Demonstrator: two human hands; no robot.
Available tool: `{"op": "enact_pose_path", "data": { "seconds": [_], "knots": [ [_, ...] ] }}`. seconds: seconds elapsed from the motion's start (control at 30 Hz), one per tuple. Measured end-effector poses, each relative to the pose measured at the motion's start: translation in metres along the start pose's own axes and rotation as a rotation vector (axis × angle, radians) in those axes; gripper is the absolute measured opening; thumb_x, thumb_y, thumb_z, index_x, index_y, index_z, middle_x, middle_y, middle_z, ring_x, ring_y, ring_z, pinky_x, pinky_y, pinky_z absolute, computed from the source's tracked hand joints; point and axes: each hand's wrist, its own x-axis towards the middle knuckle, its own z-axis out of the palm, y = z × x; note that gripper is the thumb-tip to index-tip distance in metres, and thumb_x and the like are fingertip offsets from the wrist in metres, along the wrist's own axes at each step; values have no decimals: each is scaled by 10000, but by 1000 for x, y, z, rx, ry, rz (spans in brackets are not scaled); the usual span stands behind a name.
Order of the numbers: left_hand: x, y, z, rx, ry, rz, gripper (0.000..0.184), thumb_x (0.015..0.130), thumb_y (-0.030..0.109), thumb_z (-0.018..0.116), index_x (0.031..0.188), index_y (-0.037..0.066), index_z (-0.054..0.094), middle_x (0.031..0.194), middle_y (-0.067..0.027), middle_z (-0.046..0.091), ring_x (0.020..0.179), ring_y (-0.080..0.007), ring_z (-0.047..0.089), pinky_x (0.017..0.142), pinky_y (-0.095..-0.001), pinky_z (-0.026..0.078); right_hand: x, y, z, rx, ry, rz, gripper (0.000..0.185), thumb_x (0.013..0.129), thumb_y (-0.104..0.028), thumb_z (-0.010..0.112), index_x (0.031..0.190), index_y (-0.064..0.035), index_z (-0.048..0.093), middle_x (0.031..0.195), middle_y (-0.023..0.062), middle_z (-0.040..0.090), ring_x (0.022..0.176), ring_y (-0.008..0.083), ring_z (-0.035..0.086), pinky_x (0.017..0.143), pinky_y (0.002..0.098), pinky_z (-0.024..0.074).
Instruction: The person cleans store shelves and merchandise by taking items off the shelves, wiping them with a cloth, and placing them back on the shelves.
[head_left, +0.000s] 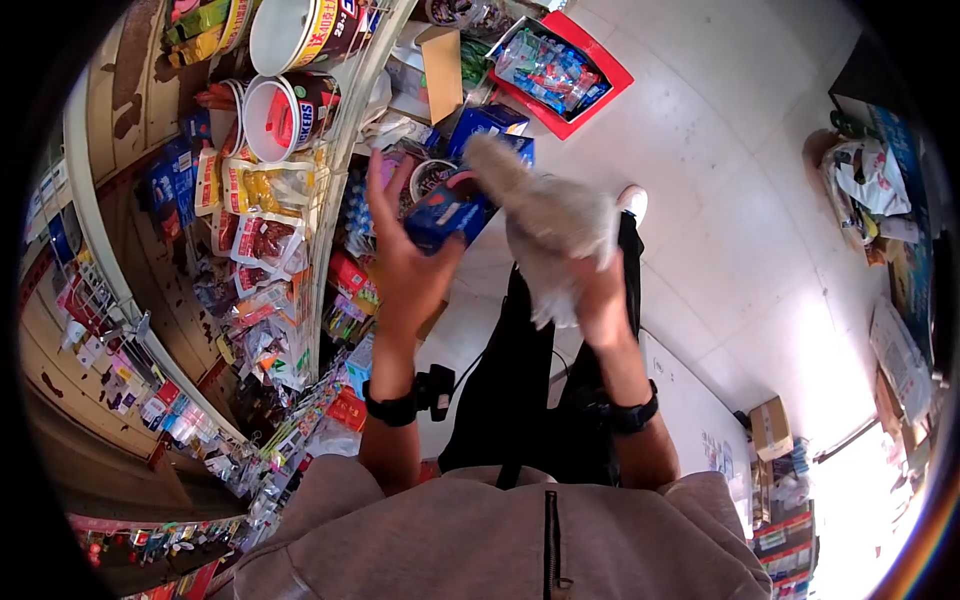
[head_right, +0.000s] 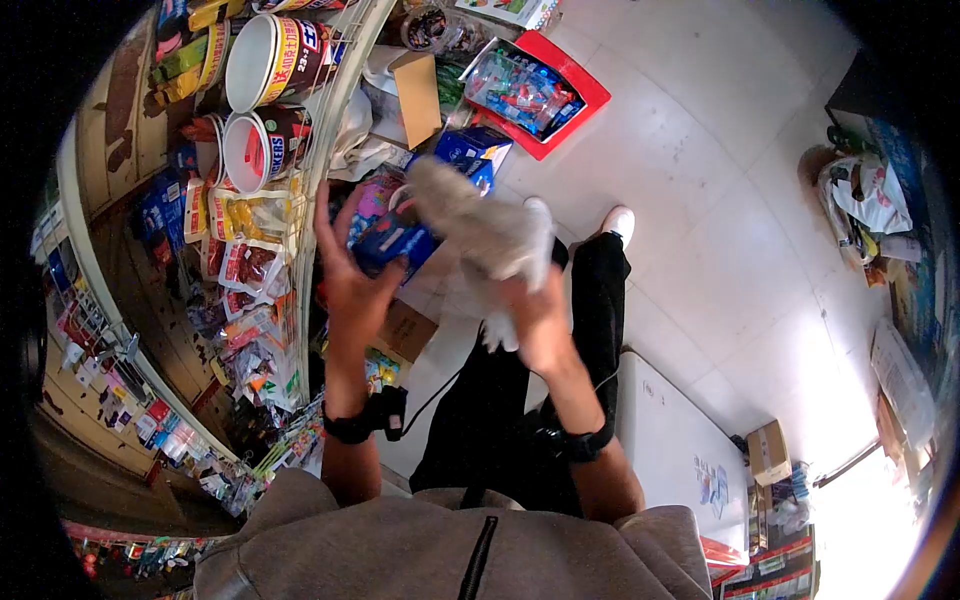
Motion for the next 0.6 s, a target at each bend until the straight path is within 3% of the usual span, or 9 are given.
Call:
{"op": "enact_pose_path", "data": {
  "seconds": [0.07,0.13,0.2,0.23,0.4,0.6],
  "knots": [
    [2,-13,-28,-114,-46,3,1013,677,-11,747,1511,72,178,1469,-230,347,1298,-311,454,1059,-383,393,15,-22,4,218,339,88,480,962,-231,488,1357,30,404,1314,203,515,1207,316,527,993,443,457],
    [5,-12,-44,-231,-95,3,1010,672,-2,750,1511,88,195,1469,-229,348,1285,-302,467,1051,-381,404,30,-24,-21,436,370,53,443,945,-168,517,1317,53,419,1248,182,554,1134,298,575,941,454,491],
    [1,2,-51,-379,-166,-129,1025,665,84,780,1510,66,200,1473,-238,356,1287,-301,459,1045,-402,429,46,-25,-35,382,376,33,427,949,-155,500,1315,54,432,1242,197,555,1078,309,608,877,414,535],
    [0,1,-54,-428,-212,-133,966,703,31,733,1511,85,206,1472,-210,352,1275,-285,469,1056,-394,399,48,-21,-41,335,374,56,425,952,-156,497,1317,51,434,1243,192,555,1096,304,595,907,413,515],
    [-2,-3,-36,-246,-271,-111,935,749,60,741,1512,86,201,1469,-181,365,1283,-275,466,1056,-385,392,53,-14,-15,271,378,47,467,966,-217,488,1354,36,423,1298,179,539,1158,301,555,1009,431,445],
    [-1,-12,-48,-202,-234,-99,899,763,50,731,1505,87,226,1445,-175,390,1216,-249,505,1036,-369,404,48,-14,-21,554,431,104,511,982,-254,459,1388,44,372,1355,222,492,1227,381,503,1038,498,419]
  ]
}}
